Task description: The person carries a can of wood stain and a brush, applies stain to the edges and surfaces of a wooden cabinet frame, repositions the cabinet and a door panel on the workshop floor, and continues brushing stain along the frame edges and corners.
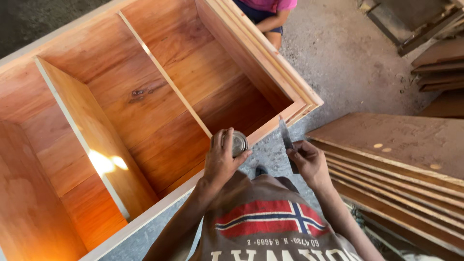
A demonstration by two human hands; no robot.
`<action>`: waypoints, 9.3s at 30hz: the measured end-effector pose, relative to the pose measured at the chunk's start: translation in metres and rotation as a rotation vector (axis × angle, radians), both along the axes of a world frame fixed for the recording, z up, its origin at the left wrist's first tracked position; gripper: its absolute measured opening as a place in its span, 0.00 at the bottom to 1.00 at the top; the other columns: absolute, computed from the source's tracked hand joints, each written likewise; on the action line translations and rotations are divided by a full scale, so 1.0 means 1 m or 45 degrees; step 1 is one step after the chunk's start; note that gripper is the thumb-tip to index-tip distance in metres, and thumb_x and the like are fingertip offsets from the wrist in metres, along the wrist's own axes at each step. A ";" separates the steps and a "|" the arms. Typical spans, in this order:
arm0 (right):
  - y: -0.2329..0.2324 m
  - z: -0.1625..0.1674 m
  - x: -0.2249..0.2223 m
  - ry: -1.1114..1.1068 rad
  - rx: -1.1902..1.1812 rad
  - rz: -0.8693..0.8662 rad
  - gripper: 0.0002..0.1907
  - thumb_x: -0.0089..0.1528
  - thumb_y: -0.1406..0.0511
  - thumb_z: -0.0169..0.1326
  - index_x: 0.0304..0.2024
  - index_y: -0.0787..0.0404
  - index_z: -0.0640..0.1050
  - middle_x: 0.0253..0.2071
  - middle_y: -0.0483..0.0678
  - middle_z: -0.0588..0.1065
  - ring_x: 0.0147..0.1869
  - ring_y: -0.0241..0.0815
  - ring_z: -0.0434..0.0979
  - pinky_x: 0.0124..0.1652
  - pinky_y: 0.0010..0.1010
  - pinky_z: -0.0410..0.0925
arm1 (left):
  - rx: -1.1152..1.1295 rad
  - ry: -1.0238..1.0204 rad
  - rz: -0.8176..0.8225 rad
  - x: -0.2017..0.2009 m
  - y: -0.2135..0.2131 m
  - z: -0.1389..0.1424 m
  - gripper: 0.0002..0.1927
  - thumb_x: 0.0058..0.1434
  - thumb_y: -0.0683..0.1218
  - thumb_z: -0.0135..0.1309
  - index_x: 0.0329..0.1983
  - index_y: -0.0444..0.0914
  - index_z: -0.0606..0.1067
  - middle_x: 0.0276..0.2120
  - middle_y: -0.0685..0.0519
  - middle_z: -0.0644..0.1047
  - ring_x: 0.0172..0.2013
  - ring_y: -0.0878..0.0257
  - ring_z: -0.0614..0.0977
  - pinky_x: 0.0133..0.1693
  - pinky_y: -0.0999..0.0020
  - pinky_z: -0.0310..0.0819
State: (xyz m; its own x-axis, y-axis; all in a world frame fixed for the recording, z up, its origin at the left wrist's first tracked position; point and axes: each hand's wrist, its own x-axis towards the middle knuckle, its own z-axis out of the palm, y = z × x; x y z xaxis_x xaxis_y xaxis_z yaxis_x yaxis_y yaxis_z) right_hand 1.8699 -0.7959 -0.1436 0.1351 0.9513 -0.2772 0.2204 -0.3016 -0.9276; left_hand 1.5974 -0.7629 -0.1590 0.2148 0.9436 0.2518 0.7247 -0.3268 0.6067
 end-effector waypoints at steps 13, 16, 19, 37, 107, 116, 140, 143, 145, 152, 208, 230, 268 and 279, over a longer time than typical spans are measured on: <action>0.016 0.029 -0.063 0.049 0.127 -0.147 0.08 0.66 0.70 0.56 0.44 0.68 0.73 0.36 0.51 0.79 0.37 0.37 0.79 0.38 0.28 0.74 | 0.268 0.005 -0.203 -0.013 0.014 -0.022 0.37 0.58 0.60 0.64 0.60 0.30 0.68 0.50 0.24 0.71 0.46 0.35 0.79 0.37 0.50 0.83; 0.016 0.034 -0.070 0.007 0.115 -0.212 0.08 0.67 0.70 0.57 0.46 0.69 0.73 0.37 0.53 0.80 0.38 0.40 0.81 0.38 0.30 0.74 | 0.211 -0.055 -0.237 -0.018 0.017 -0.017 0.37 0.59 0.58 0.65 0.60 0.30 0.68 0.49 0.25 0.71 0.46 0.36 0.80 0.37 0.50 0.83; 0.023 0.031 -0.080 0.183 0.200 -0.319 0.09 0.67 0.70 0.57 0.47 0.70 0.75 0.38 0.54 0.80 0.39 0.42 0.82 0.41 0.32 0.77 | 0.226 -0.093 -0.258 -0.020 0.015 -0.015 0.38 0.57 0.58 0.66 0.61 0.29 0.67 0.50 0.25 0.71 0.49 0.34 0.79 0.42 0.49 0.82; 0.044 0.014 -0.091 0.339 0.191 -0.290 0.10 0.68 0.73 0.52 0.50 0.70 0.71 0.40 0.56 0.79 0.38 0.45 0.82 0.39 0.35 0.78 | 0.245 -0.114 -0.249 -0.017 0.011 -0.016 0.43 0.55 0.58 0.67 0.63 0.27 0.66 0.53 0.27 0.70 0.53 0.36 0.77 0.51 0.49 0.78; 0.046 0.137 -0.085 -2.476 1.168 1.383 0.15 0.56 0.63 0.62 0.46 0.45 0.83 0.39 0.34 0.78 0.44 0.29 0.75 0.67 0.37 0.44 | -0.186 -0.076 -0.468 -0.003 0.026 -0.008 0.57 0.35 0.57 0.77 0.64 0.35 0.60 0.50 0.42 0.66 0.53 0.46 0.69 0.55 0.47 0.65; 0.072 0.146 -0.101 -2.470 1.007 1.923 0.05 0.58 0.60 0.59 0.26 0.45 0.79 0.33 0.33 0.75 0.48 0.33 0.76 0.58 0.38 0.50 | -0.133 -0.022 -0.480 -0.002 0.029 -0.011 0.56 0.33 0.59 0.77 0.63 0.37 0.63 0.48 0.44 0.67 0.52 0.49 0.70 0.53 0.47 0.66; 0.023 0.037 0.076 -0.732 0.345 0.002 0.08 0.61 0.71 0.56 0.43 0.63 0.79 0.40 0.51 0.79 0.40 0.46 0.82 0.36 0.38 0.73 | 0.033 -0.447 -0.173 0.056 0.055 0.006 0.45 0.42 0.50 0.75 0.62 0.36 0.67 0.54 0.43 0.74 0.56 0.43 0.74 0.58 0.50 0.69; 0.040 0.018 0.113 -0.950 0.516 -0.022 0.07 0.61 0.73 0.57 0.43 0.65 0.79 0.38 0.57 0.77 0.39 0.57 0.80 0.39 0.41 0.72 | 0.037 -0.455 -0.066 0.088 0.065 0.000 0.46 0.44 0.50 0.74 0.63 0.34 0.65 0.56 0.41 0.73 0.58 0.42 0.73 0.59 0.49 0.69; 0.053 0.005 0.130 -0.967 0.534 -0.012 0.10 0.61 0.74 0.56 0.46 0.64 0.80 0.40 0.57 0.77 0.40 0.58 0.79 0.39 0.42 0.72 | 0.003 -0.428 -0.005 0.104 0.064 -0.004 0.46 0.44 0.50 0.74 0.63 0.34 0.65 0.56 0.41 0.73 0.58 0.42 0.73 0.59 0.49 0.69; 0.109 -0.019 0.155 -1.023 0.583 0.057 0.14 0.64 0.73 0.57 0.51 0.57 0.83 0.42 0.54 0.77 0.40 0.54 0.79 0.40 0.42 0.73 | -0.052 -0.262 0.104 0.122 0.057 -0.009 0.48 0.43 0.51 0.74 0.65 0.33 0.63 0.57 0.39 0.72 0.58 0.41 0.72 0.59 0.49 0.67; 0.156 -0.046 0.141 -1.348 0.555 0.256 0.13 0.68 0.70 0.55 0.52 0.54 0.85 0.37 0.52 0.76 0.39 0.47 0.73 0.34 0.36 0.70 | -0.273 -0.221 -0.046 0.097 0.070 -0.022 0.55 0.40 0.56 0.75 0.66 0.34 0.59 0.58 0.37 0.69 0.60 0.40 0.70 0.58 0.47 0.68; 0.153 -0.038 0.155 -1.073 0.635 0.115 0.13 0.65 0.71 0.56 0.50 0.55 0.85 0.43 0.54 0.79 0.42 0.52 0.80 0.43 0.38 0.73 | -0.266 -0.278 -0.048 0.096 0.070 -0.017 0.53 0.42 0.57 0.75 0.65 0.33 0.61 0.58 0.38 0.70 0.61 0.41 0.71 0.60 0.48 0.68; 0.179 -0.037 0.161 -1.225 0.655 0.436 0.13 0.67 0.70 0.56 0.49 0.51 0.86 0.40 0.50 0.79 0.39 0.43 0.78 0.37 0.33 0.74 | -0.292 -0.259 -0.025 0.099 0.071 -0.015 0.54 0.40 0.55 0.75 0.66 0.34 0.60 0.58 0.38 0.69 0.61 0.41 0.70 0.59 0.48 0.68; 0.177 -0.040 0.167 -1.160 0.675 0.457 0.14 0.66 0.70 0.56 0.50 0.50 0.86 0.41 0.51 0.80 0.39 0.44 0.79 0.37 0.32 0.75 | -0.327 -0.248 -0.018 0.096 0.072 -0.015 0.53 0.40 0.54 0.75 0.66 0.35 0.60 0.58 0.38 0.70 0.61 0.41 0.70 0.59 0.48 0.67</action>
State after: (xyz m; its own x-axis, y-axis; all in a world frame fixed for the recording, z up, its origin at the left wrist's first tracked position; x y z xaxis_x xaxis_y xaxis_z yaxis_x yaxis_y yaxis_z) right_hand 2.0367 -0.6193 -0.1831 -0.2252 0.9447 0.2384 0.8796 0.3024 -0.3672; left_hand 1.6930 -0.6910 -0.1739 0.1993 0.9790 0.0438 0.5832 -0.1544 0.7975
